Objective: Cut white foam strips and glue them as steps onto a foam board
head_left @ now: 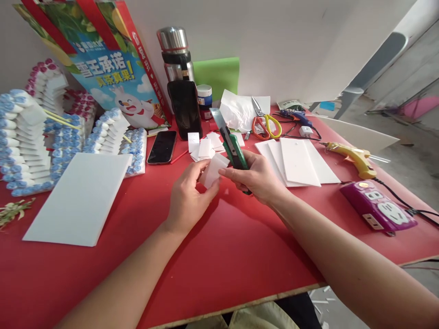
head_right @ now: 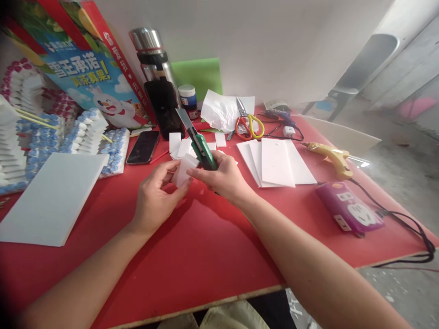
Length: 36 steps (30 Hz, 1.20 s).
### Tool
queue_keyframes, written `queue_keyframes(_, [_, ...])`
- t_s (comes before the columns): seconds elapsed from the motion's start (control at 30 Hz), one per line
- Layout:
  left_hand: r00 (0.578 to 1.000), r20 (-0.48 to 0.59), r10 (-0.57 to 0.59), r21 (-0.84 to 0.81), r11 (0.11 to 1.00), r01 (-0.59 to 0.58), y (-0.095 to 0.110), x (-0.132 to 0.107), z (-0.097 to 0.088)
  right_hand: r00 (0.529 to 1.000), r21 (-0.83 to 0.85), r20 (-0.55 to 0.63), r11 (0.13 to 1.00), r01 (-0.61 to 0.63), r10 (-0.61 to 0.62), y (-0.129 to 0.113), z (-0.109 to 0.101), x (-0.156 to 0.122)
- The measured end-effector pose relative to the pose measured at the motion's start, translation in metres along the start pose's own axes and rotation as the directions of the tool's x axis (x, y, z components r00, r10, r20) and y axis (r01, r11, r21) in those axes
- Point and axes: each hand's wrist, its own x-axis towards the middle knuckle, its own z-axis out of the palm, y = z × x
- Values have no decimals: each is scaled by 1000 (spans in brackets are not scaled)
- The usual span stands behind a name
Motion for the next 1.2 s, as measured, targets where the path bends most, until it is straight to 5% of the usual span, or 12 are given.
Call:
queue_keyframes(0.1, [1000, 21, -11, -46, 999, 12, 5, 0, 1, 992, -192, -103, 980, 52, -72, -1, 0, -1])
queue_keyframes(0.23, [997, 34, -71, -113, 991, 74, 6, 4, -3, 992, -368, -40, 925, 97, -120, 2, -12, 3])
queue_keyframes(0.5, [975, 23, -219, -234, 947, 218, -7, 8, -4, 993, -385, 15, 916, 110, -113, 6, -6, 3])
queue_keyframes(0.7, [935, 119, -333, -336, 873, 353, -6, 8, -6, 991, -371, 39, 919, 131, -126, 16, -6, 6])
queue_keyframes(1.2, [926, 264, -268, -270, 901, 338, -8, 10, -14, 996, -426, 73, 901, 78, -51, 10, -8, 3])
